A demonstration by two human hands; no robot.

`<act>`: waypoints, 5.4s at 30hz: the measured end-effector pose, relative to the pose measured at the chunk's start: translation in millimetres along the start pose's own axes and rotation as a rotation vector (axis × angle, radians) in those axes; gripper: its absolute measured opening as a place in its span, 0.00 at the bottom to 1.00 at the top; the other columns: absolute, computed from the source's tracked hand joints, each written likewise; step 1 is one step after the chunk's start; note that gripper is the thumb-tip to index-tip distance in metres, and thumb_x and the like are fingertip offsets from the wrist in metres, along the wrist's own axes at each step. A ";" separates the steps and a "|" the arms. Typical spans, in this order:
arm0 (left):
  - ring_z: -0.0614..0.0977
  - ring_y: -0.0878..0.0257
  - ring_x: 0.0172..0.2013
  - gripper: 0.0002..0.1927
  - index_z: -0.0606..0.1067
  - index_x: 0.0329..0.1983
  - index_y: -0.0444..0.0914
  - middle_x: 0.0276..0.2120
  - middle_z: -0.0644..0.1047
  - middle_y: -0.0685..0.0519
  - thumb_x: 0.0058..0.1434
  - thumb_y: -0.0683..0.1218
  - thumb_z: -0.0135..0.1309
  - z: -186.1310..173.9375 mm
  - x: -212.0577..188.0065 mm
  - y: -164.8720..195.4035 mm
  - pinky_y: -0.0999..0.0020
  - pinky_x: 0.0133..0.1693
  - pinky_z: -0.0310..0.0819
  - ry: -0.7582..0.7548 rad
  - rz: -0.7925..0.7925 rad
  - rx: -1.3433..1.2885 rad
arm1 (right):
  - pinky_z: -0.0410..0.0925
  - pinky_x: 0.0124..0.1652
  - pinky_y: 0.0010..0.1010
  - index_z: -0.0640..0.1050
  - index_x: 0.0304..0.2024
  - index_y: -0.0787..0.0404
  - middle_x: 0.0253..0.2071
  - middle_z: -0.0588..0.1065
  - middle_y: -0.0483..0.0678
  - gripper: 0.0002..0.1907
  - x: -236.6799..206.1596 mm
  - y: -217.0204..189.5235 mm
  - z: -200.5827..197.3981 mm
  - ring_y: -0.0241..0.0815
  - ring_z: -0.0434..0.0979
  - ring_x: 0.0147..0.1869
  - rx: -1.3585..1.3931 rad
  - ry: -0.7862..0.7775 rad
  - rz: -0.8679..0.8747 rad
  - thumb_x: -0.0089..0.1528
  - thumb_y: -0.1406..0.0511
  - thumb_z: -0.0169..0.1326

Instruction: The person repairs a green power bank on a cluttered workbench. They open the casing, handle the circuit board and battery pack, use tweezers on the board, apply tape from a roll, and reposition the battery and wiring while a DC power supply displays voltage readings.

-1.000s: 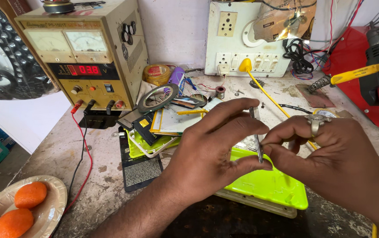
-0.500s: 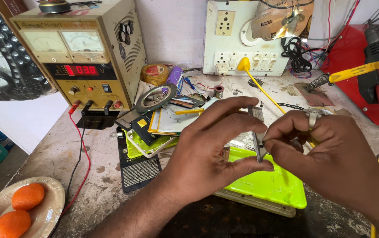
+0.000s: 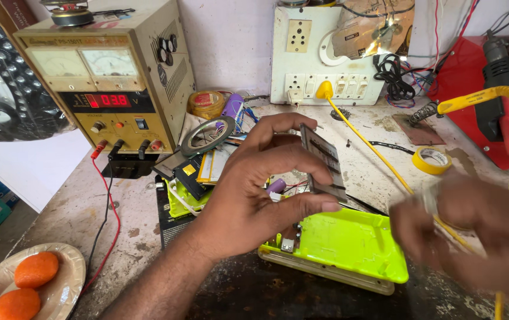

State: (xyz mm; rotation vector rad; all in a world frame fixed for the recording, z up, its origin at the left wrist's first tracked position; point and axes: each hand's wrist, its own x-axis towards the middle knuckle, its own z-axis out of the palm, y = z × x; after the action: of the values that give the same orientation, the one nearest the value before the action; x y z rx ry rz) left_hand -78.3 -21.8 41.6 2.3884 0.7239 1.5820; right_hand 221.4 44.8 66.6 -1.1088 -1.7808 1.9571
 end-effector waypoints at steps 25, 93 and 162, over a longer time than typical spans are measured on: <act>0.74 0.55 0.63 0.46 0.53 0.76 0.41 0.65 0.70 0.43 0.60 0.41 0.65 11.3 -2.9 -14.1 0.49 0.66 0.71 0.272 -0.345 -0.733 | 0.73 0.42 0.34 0.80 0.44 0.62 0.47 0.79 0.49 0.17 -6.7 -16.3 -15.0 0.43 0.81 0.49 -0.822 0.026 -0.521 0.58 0.62 0.70; 0.70 0.44 0.64 0.47 0.58 0.72 0.35 0.61 0.74 0.42 0.53 0.53 0.66 17.9 -10.9 -8.3 0.51 0.62 0.62 -0.490 -0.247 0.206 | 0.72 0.38 0.26 0.78 0.63 0.39 0.41 0.81 0.39 0.21 5.8 -33.5 23.8 0.33 0.78 0.34 -1.281 0.293 0.291 0.68 0.52 0.51; 0.80 0.59 0.52 0.11 0.79 0.41 0.39 0.42 0.81 0.51 0.60 0.50 0.59 -13.0 -7.4 -12.4 0.61 0.52 0.76 -0.457 -0.412 0.215 | 0.73 0.47 0.40 0.76 0.62 0.33 0.67 0.69 0.23 0.41 7.3 -40.2 73.5 0.38 0.84 0.43 -1.568 0.105 0.160 0.48 0.33 0.62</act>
State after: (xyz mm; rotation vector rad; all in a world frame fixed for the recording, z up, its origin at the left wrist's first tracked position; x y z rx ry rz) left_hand -96.0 -16.2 35.9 2.3992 1.2225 0.7971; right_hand 154.6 4.4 98.0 -1.5898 -3.1513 0.1227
